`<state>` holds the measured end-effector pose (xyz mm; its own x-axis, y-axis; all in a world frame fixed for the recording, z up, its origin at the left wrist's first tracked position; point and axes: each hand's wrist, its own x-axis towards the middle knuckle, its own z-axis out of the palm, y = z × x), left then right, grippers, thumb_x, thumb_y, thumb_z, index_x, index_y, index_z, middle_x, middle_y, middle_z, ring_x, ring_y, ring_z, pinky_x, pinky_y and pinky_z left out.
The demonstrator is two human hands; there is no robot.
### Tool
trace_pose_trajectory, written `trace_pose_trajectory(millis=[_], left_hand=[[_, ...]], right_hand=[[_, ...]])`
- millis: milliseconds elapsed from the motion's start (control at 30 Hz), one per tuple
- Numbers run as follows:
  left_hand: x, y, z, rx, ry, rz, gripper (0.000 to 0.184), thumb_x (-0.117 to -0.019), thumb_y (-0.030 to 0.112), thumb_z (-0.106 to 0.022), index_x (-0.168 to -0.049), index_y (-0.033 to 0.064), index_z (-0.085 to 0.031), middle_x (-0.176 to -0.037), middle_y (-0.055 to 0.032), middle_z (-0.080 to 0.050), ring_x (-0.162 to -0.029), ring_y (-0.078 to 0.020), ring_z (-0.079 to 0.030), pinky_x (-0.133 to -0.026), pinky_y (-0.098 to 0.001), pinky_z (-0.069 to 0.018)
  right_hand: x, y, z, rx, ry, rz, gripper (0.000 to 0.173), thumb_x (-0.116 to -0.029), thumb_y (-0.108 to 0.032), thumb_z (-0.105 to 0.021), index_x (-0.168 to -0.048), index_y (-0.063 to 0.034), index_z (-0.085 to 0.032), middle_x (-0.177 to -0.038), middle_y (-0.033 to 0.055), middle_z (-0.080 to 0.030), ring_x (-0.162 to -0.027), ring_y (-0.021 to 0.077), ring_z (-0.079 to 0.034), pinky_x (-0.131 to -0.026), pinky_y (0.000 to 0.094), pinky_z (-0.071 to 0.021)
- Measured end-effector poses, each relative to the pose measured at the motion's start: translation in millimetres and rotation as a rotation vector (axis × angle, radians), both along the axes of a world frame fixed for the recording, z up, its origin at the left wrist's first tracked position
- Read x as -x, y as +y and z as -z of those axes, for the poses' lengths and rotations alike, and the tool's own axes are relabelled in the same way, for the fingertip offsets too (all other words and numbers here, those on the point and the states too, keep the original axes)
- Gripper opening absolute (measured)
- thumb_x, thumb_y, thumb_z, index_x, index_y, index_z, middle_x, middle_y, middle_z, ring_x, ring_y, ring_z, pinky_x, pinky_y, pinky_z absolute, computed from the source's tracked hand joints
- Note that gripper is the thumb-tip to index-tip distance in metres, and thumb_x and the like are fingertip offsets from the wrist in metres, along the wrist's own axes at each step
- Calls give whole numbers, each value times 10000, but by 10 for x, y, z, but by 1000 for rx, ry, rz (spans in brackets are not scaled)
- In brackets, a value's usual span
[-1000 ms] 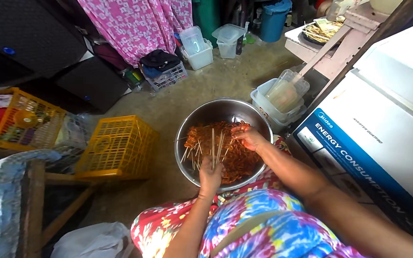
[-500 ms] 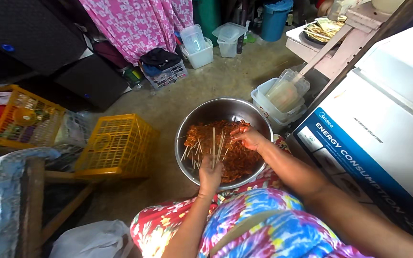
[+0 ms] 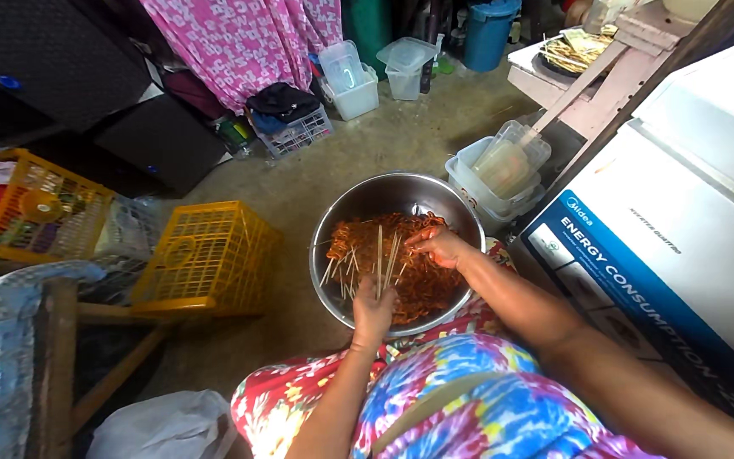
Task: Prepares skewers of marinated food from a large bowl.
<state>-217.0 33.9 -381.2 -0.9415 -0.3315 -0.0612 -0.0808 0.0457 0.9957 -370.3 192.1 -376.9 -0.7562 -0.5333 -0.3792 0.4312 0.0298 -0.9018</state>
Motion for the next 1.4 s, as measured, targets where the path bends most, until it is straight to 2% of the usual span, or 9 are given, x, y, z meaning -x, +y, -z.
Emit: trace_pose_trajectory(millis=[167,300,400,467,500,633,833,967,1400], left_hand=[[7,1,7,-4,-11,-5,241,-917,-55,-564,-1155,-34,-539,-750,-28,-670,-570,-91,-645,-513,-230,-549],[17,6,6,8,-21,-12,241,-917,-49,-562,-1157,-36,-540,-747,-26,-668,-569,-92,-643,-512,-237,-549],[26,19,3,13,-21,-60,248,-916,-55,-557,-1162,-42,-534,-730,-24,-657,-562,-94,-638,-509,-240,-545],[33,18,14,-3,0,-115,246,-913,-66,-545,-1158,-45,-527,-723,-25,-650,-564,-95,-642,-514,-240,-553],[35,15,20,-12,8,-136,245,-915,-68,-544,-1157,-47,-523,-718,-26,-648,-563,-100,-643,-515,-242,-555],[26,9,19,-35,21,-140,241,-913,-83,-535,-1151,-47,-518,-717,-25,-649,-566,-102,-647,-518,-240,-556],[15,4,2,-39,19,-33,255,-905,-73,-544,-1157,-35,-523,-746,-16,-661,-578,-90,-647,-525,-234,-557],[10,10,1,-37,23,-25,253,-903,-68,-550,-1152,-29,-526,-742,-15,-663,-577,-93,-649,-524,-239,-559],[9,0,1,-22,11,-15,239,-927,-38,-547,-1165,-36,-529,-733,-23,-666,-574,-104,-654,-511,-246,-557]], right_hand=[[-37,-16,-11,-20,92,-61,139,-958,84,-593,-1068,50,-670,-950,59,-677,-790,84,-629,-745,257,-548],[-48,-40,23,-7,125,-131,137,-971,54,-597,-1074,49,-687,-990,71,-694,-847,94,-647,-806,280,-558],[-47,-30,27,24,100,-156,199,-988,51,-564,-1164,47,-657,-1030,91,-688,-817,125,-663,-772,310,-584],[-30,1,27,14,104,-200,358,-945,75,-588,-1300,31,-591,-1045,94,-667,-832,124,-640,-784,307,-563],[-16,9,35,3,105,-195,388,-925,87,-606,-1307,30,-576,-1017,87,-663,-820,116,-631,-782,296,-556],[-1,3,3,5,41,8,206,-981,40,-573,-1185,54,-606,-955,92,-646,-741,139,-623,-726,303,-561],[39,-41,58,92,-1,213,192,-982,37,-579,-1169,23,-619,-1013,103,-646,-809,166,-624,-737,327,-550],[32,-46,29,130,-43,225,169,-955,72,-587,-1110,24,-636,-939,87,-653,-766,161,-619,-724,331,-551],[28,-28,42,154,-22,123,178,-959,71,-566,-1112,15,-639,-907,59,-655,-787,144,-624,-745,322,-547]])
